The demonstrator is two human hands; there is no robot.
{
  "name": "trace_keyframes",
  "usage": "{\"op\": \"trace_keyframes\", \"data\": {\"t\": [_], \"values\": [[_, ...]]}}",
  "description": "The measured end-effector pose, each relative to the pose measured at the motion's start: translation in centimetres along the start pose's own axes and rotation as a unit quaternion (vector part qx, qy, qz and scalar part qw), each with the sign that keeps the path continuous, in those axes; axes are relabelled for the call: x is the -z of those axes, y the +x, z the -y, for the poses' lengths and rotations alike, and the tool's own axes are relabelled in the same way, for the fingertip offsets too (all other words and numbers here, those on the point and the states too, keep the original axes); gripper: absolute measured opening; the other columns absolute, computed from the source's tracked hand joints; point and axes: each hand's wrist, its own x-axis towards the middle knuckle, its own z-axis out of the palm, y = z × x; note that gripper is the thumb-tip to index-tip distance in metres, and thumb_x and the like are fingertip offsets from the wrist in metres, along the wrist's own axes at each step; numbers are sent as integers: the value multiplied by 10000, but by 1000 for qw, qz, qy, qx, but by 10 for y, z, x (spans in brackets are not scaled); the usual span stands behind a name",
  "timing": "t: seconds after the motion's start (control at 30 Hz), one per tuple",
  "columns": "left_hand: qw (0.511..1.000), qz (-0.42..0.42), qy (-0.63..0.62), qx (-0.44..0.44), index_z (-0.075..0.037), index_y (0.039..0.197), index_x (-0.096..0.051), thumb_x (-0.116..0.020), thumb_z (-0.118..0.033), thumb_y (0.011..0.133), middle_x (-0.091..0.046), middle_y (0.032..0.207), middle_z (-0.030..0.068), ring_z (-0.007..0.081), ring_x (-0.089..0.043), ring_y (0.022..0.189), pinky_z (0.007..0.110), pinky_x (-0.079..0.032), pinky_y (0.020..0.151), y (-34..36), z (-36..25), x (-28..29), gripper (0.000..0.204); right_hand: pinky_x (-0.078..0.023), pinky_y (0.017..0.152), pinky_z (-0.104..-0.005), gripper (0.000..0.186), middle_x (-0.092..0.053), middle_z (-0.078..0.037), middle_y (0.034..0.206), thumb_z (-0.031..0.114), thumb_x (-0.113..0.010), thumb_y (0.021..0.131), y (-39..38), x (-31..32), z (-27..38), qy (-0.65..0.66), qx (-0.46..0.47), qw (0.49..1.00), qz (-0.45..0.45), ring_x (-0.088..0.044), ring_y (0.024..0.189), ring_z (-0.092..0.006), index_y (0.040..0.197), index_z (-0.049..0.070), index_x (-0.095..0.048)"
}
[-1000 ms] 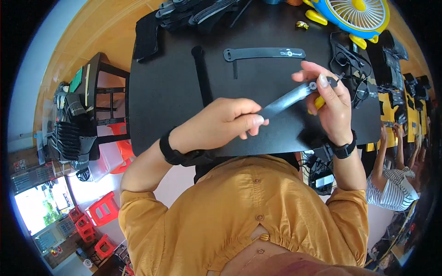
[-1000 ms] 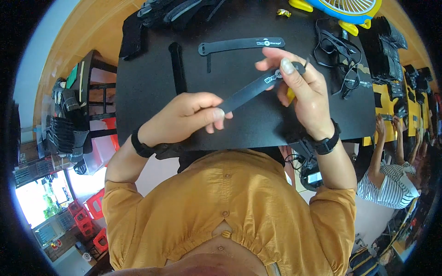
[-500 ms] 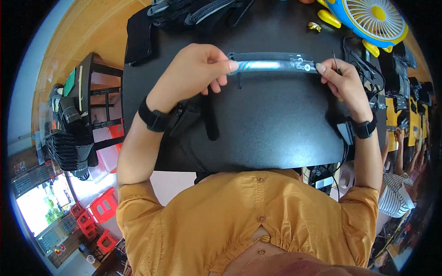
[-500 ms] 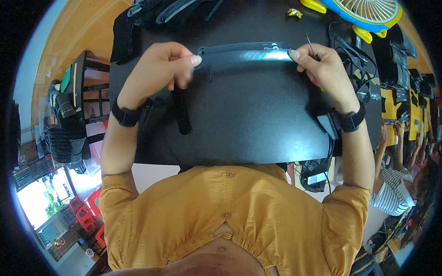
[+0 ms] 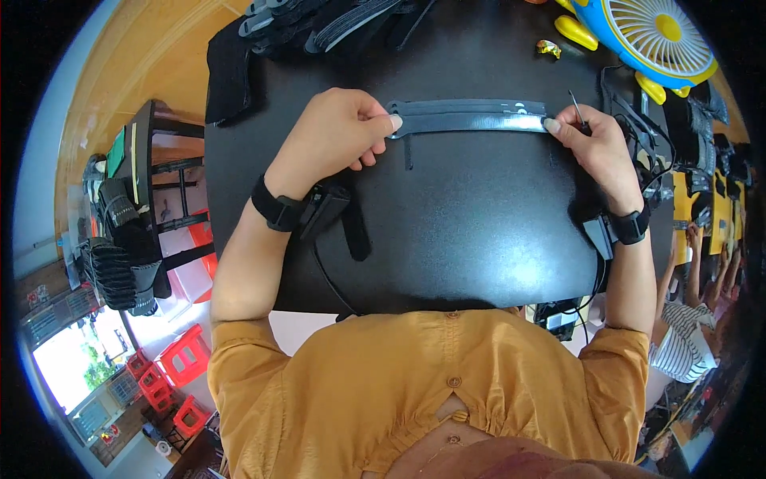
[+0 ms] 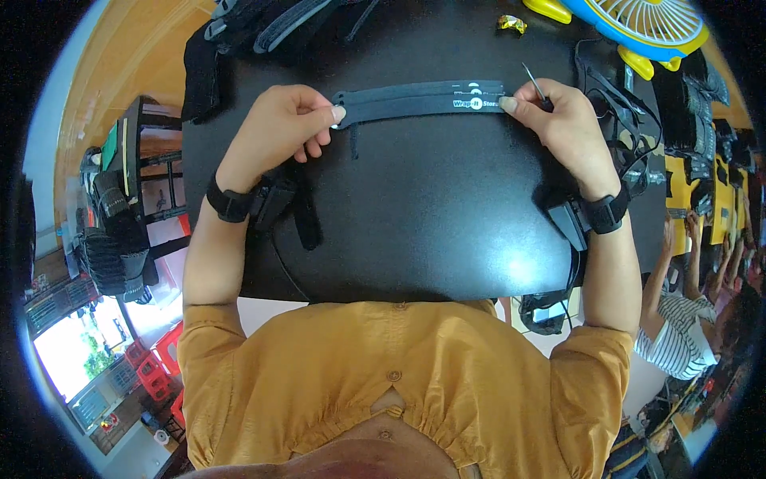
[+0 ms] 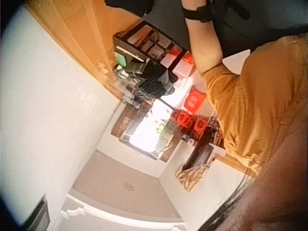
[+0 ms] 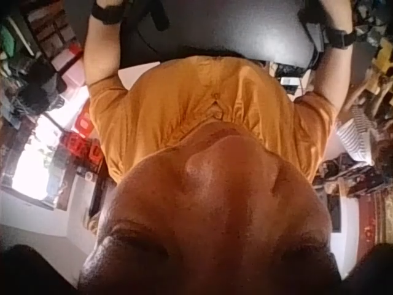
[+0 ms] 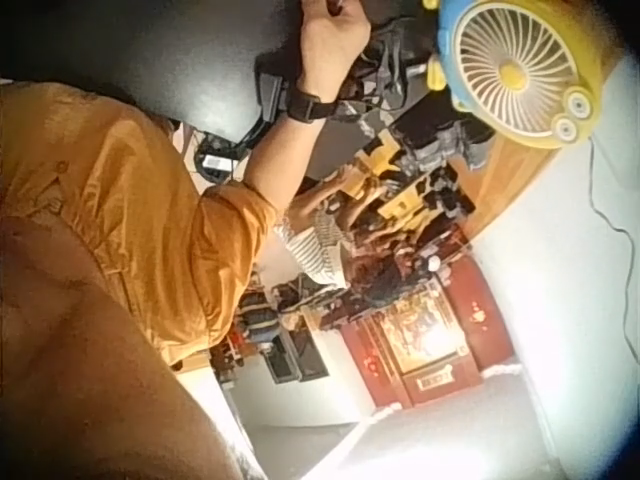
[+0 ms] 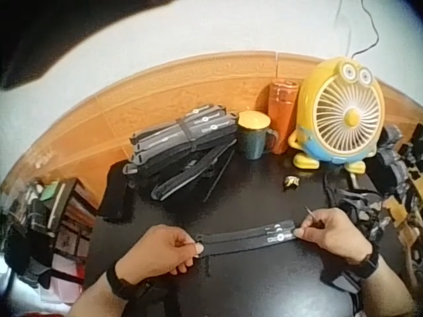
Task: Refining the holes and edges of leather straps using a small pointed tool.
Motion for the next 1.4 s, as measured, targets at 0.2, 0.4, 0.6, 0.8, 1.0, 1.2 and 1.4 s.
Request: {"op": "trace_keyframes", "data": {"t": [0.2,0.4,0.6,0.8,1.0,1.2,1.4], "values": [[1000,10,14,16,9,938,-696,-668,-279,904,-669,702,46,110,-630,577,234,-504,521,3,-3,1,291,-431,613,-265,219,-617,-20,714,265,-681,915,-2,0,1,-25,14,999,-16,-544,628,-102,926,47,-695],[999,7,23,38,11,925,-692,-673,-285,908,-665,692,39,101,-623,561,227,-496,506,4,-5,0,297,-443,602,-291,234,-623,-54,708,268,-675,909,-2,0,2,-34,20,999,-25,-569,629,-129,933,37,-696],[999,6,28,44,20,933,-692,-673,-288,912,-658,675,43,99,-620,552,228,-492,494,5,-8,-1,310,-469,605,-317,255,-641,-107,706,280,-663,908,-1,-1,3,-64,27,997,-42,-600,612,-193,923,29,-706],[998,5,32,53,18,926,-694,-671,-287,914,-654,663,45,99,-614,537,229,-485,481,7,-8,-2,307,-482,620,-325,279,-657,-121,730,298,-657,904,-1,-1,9,-79,-11,996,-40,-623,640,-210,933,26,-711],[999,5,27,47,17,918,-696,-672,-284,911,-653,657,43,97,-611,534,229,-486,480,7,-7,-2,302,-489,624,-329,292,-667,-116,740,307,-655,903,-2,-2,9,-88,-10,995,-44,-632,648,-209,959,28,-719],[999,-2,24,43,-30,870,-668,-710,-326,896,-626,654,15,82,-594,522,213,-449,444,10,-5,-5,300,-496,636,-335,297,-662,-116,724,321,-652,910,1,-2,5,-115,-12,992,-53,-632,634,-204,914,33,-723],[1000,-24,-3,-2,-20,963,-631,-692,-291,912,-617,660,11,81,-588,519,212,-444,437,0,-7,-1,283,-456,480,-235,237,-630,-37,724,214,-610,934,-2,-2,13,4,-52,996,-68,-579,549,-104,1111,58,-625]]}}
